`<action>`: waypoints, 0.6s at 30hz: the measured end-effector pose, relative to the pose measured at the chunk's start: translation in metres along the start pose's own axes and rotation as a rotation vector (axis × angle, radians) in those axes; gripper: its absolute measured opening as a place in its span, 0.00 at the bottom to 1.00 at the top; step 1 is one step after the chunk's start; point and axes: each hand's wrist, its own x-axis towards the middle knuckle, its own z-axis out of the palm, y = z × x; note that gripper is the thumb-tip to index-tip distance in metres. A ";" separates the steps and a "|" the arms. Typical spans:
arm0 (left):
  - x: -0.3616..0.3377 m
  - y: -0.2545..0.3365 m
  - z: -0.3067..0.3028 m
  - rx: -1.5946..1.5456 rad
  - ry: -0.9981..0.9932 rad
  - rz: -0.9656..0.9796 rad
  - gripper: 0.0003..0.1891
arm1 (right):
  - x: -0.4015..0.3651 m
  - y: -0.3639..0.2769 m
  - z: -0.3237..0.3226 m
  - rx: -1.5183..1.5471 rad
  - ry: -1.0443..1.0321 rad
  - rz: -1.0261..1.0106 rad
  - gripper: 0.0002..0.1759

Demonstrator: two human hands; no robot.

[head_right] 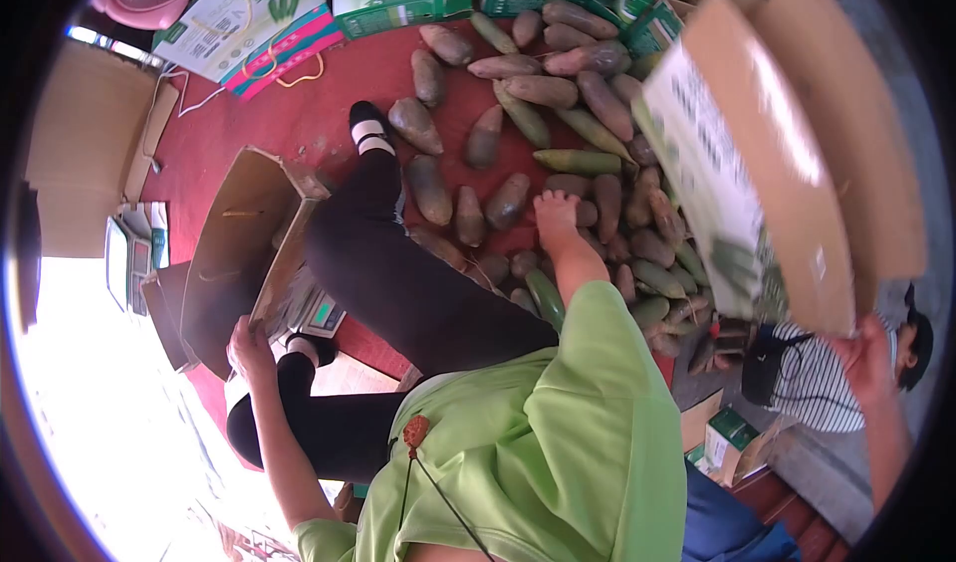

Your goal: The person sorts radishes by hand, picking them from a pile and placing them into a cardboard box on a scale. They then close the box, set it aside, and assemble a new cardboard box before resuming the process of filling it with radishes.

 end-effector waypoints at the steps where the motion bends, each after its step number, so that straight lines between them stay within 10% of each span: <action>1: 0.000 0.000 0.000 0.001 -0.020 -0.001 0.04 | 0.001 0.003 0.004 -0.006 0.005 -0.019 0.19; 13: 0.001 0.014 -0.013 0.020 -0.001 -0.017 0.06 | -0.010 0.020 -0.002 -0.155 -0.047 -0.100 0.15; 18: 0.003 0.011 -0.013 0.021 -0.049 -0.045 0.04 | -0.010 0.030 -0.029 0.236 0.133 0.051 0.22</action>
